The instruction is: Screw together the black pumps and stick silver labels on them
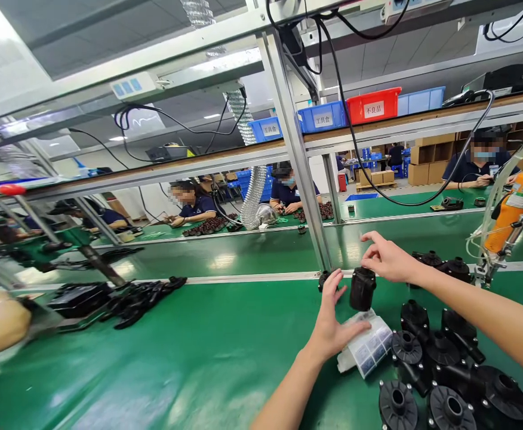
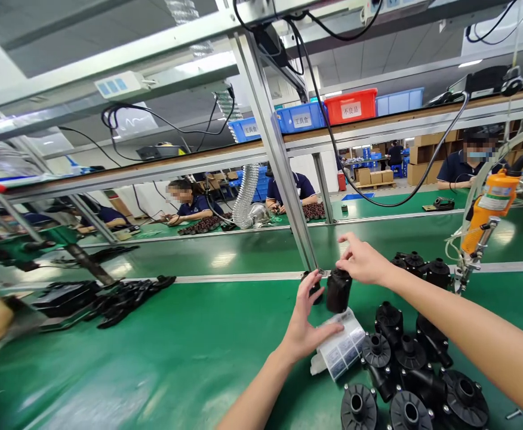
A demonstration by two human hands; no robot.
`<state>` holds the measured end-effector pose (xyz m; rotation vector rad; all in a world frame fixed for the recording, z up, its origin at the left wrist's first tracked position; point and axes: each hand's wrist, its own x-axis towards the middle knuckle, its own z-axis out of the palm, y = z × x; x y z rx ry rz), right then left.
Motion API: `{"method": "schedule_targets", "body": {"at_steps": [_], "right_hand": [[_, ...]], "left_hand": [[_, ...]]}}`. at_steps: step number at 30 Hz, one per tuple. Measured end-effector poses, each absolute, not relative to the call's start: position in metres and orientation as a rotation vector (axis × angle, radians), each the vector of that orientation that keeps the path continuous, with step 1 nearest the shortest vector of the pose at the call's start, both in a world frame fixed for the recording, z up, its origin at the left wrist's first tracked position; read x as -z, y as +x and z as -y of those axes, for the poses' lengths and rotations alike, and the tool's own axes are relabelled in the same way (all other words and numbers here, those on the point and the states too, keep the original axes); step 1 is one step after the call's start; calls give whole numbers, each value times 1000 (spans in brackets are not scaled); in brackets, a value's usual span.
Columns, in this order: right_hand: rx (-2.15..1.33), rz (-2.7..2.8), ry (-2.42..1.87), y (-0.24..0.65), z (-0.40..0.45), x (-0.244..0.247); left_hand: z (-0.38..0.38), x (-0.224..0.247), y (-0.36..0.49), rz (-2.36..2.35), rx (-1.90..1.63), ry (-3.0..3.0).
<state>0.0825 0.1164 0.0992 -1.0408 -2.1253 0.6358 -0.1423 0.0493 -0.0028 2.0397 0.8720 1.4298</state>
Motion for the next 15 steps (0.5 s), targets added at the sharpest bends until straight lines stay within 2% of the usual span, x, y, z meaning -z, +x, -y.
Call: {"method": "schedule_targets", "body": {"at_steps": [7,12,15], "right_hand": [[-750,1851,-879,44,-82,-100],[-1304,1767,-660,43,-66,-87],[-1377,1813,-647,42,-60,-75]], "left_hand": [[-33,-3,-131,-818,-1353,1507],[-34,-13,-135,-759,-1412,1324],[-32,-16,-134,-685,-1414,1281]]}}
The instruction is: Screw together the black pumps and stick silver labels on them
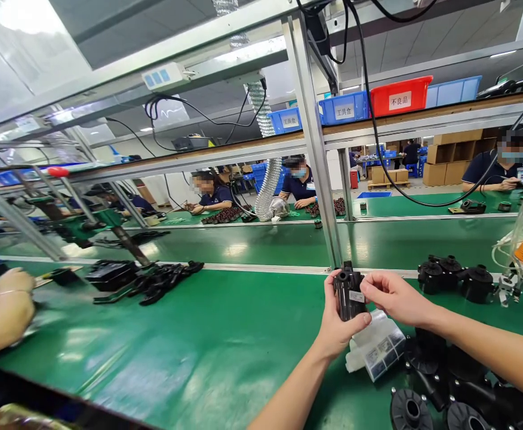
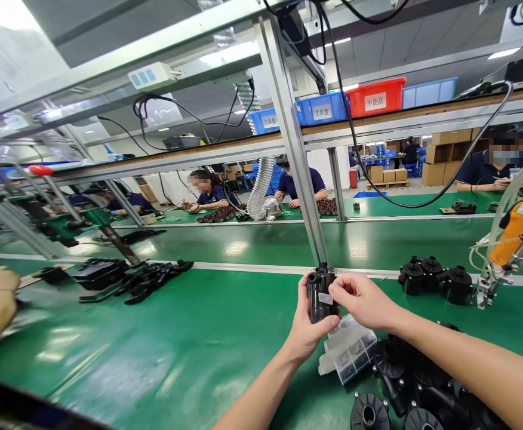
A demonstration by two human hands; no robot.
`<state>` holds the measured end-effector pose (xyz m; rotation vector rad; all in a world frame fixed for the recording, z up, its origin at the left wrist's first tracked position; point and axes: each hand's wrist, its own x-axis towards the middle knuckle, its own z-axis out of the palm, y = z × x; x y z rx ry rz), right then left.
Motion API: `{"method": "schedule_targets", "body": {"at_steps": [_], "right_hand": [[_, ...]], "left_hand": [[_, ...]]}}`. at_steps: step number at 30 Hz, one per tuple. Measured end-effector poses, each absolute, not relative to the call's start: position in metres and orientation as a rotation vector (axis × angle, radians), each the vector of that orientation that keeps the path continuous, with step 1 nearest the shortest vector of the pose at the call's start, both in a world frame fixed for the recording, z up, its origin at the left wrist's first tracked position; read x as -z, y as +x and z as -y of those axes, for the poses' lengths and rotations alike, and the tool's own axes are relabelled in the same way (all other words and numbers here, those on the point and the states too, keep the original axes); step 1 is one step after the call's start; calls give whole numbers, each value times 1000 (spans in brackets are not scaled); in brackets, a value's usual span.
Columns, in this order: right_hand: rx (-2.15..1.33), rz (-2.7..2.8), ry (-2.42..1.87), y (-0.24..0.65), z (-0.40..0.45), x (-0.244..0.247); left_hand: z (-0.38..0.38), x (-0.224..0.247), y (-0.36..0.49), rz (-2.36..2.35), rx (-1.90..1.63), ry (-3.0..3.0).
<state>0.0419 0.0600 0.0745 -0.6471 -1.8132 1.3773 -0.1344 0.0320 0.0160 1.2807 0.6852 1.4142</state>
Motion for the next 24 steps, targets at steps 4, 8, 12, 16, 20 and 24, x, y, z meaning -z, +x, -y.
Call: {"method": "schedule_targets", "body": {"at_steps": [4,8,12,16,20,24], "right_hand": [[-1327,1855,-691,38,-57,-65],[-1225,1887,-745,36,-56,-65],[-1136,1924,-768,36,-52,-66],[-1100,1929,-788,35,-50,-66],[-1091,1915,-802,35,-51,-64],[-1051,1927,-817,35,-51,-64]], "left_hand": [[-27,-18,-132,-652,-1415,1269],[-27,-18,-132,-649,-1437,1268],[-28,-15,-133,-639,-1434,1263],[-28,-14,-134,-655,-1426,1255],[-28,-14,-134,-643,-1433,1257],[-29,-14,-134,-629,-1448,1258]]}}
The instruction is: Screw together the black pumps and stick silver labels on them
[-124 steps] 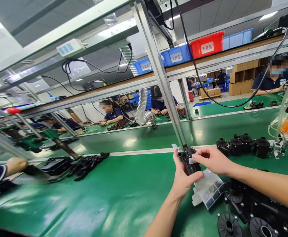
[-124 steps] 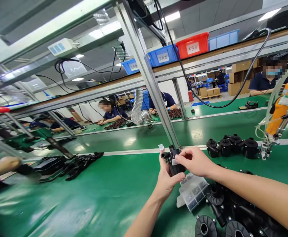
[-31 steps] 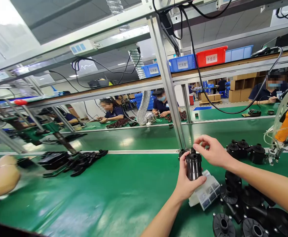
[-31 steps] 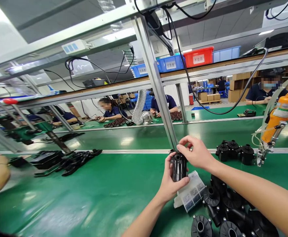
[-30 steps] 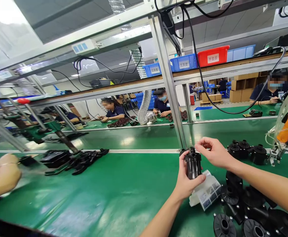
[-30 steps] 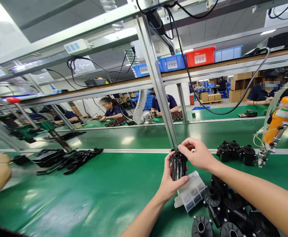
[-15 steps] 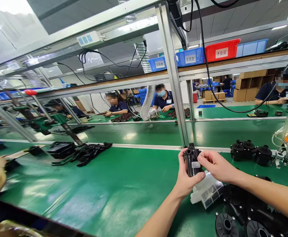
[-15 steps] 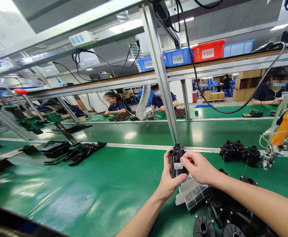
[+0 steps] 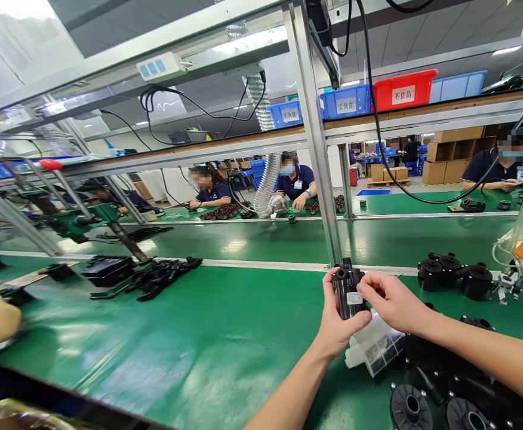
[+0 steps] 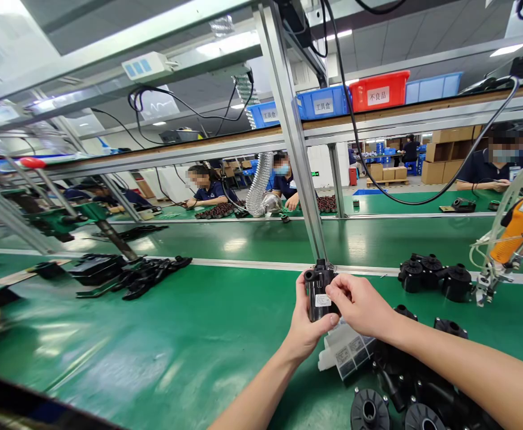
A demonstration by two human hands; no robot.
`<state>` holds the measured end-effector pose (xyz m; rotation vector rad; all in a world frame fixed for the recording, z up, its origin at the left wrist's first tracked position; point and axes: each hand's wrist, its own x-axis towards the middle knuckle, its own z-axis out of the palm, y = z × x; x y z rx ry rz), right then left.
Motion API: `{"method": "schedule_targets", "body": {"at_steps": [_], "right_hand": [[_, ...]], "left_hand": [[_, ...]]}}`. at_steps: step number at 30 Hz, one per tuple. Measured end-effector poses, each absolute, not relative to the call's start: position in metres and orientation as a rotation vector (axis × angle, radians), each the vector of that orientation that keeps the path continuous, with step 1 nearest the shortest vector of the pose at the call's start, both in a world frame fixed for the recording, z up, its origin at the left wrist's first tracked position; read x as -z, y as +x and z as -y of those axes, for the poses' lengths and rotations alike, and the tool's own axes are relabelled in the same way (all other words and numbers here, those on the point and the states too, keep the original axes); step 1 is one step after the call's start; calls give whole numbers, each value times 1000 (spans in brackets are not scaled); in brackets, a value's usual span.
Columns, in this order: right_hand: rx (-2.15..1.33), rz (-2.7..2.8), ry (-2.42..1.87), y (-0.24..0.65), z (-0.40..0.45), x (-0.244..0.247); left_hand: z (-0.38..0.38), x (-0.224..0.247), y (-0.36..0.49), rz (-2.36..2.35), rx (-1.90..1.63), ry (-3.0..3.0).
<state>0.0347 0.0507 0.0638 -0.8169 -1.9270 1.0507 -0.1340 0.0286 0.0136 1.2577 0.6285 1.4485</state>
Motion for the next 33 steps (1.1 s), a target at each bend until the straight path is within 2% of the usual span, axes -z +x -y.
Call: {"method": "schedule_targets", "body": {"at_steps": [14,21,25,27,31,33], "right_hand": [[-939,1983,-825,42,-47,-70],[-663,2108,-1177,32,-46,-83],[-493,2254,-1394,37,-78,-82],[-455,2215,-1495,45,-101,-73],[-507,2197,-1637,61,-134,-51],[-550,2221,-1643,68,-140,-46]], "left_hand": [[-28,-13,-134,-542,-1441,1193],[-23,-15,-132,-652,-1371,1491],[-30,-13,-139,-932,-1287,1786],[-32,-17,-145,-1055,-1169,1904],[-24,-33,-151,-923,-655,2068],[-19,-38,-151,-909,-544,2091]]}}
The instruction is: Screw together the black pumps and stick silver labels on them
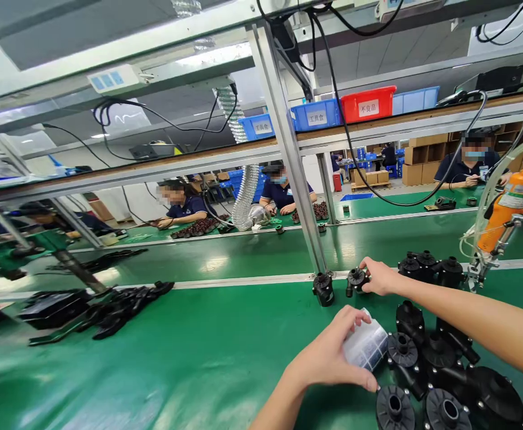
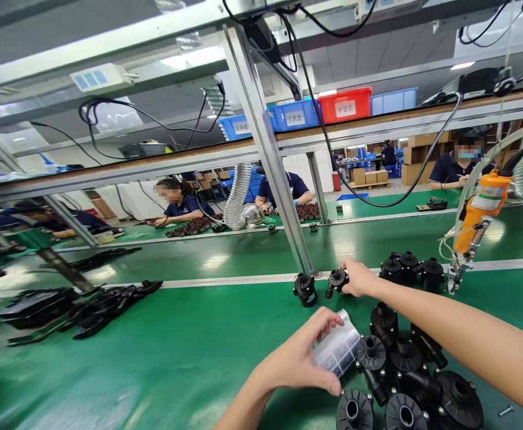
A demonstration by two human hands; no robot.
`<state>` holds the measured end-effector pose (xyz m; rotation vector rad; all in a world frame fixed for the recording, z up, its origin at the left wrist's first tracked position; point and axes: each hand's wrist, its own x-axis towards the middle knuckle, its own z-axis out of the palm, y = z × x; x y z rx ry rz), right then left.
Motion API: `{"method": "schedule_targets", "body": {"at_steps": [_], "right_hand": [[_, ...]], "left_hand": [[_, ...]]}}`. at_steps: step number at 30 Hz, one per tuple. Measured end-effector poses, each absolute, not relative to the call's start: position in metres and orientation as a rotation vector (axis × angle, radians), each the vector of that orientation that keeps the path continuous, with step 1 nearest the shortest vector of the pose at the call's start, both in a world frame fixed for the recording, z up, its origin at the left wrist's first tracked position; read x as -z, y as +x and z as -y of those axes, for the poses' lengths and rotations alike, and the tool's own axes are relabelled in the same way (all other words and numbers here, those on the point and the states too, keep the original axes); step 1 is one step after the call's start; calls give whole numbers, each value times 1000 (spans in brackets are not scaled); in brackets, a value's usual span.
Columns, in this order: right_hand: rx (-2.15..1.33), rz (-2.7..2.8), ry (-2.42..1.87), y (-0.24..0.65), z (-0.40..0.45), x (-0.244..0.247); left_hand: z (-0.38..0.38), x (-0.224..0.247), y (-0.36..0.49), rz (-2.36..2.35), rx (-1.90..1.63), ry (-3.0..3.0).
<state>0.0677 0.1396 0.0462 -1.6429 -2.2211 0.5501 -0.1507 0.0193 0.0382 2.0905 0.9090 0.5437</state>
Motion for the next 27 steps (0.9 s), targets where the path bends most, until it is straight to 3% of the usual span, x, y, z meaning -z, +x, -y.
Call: {"method": "schedule_targets", "body": {"at_steps": [6,13,27], "right_hand": [[-513,2272,-1519,92,-119,-58],[-631,2420,-1054,100,-69,-61],[-694,2058,-1177,73,-65,-54]], "left_hand": [[-23,-31,-145,-1170,-593,2059],[-36,-22,-142,-1221,-1007,1899],[-43,-15,-141,-1197,-1363,1708]]}}
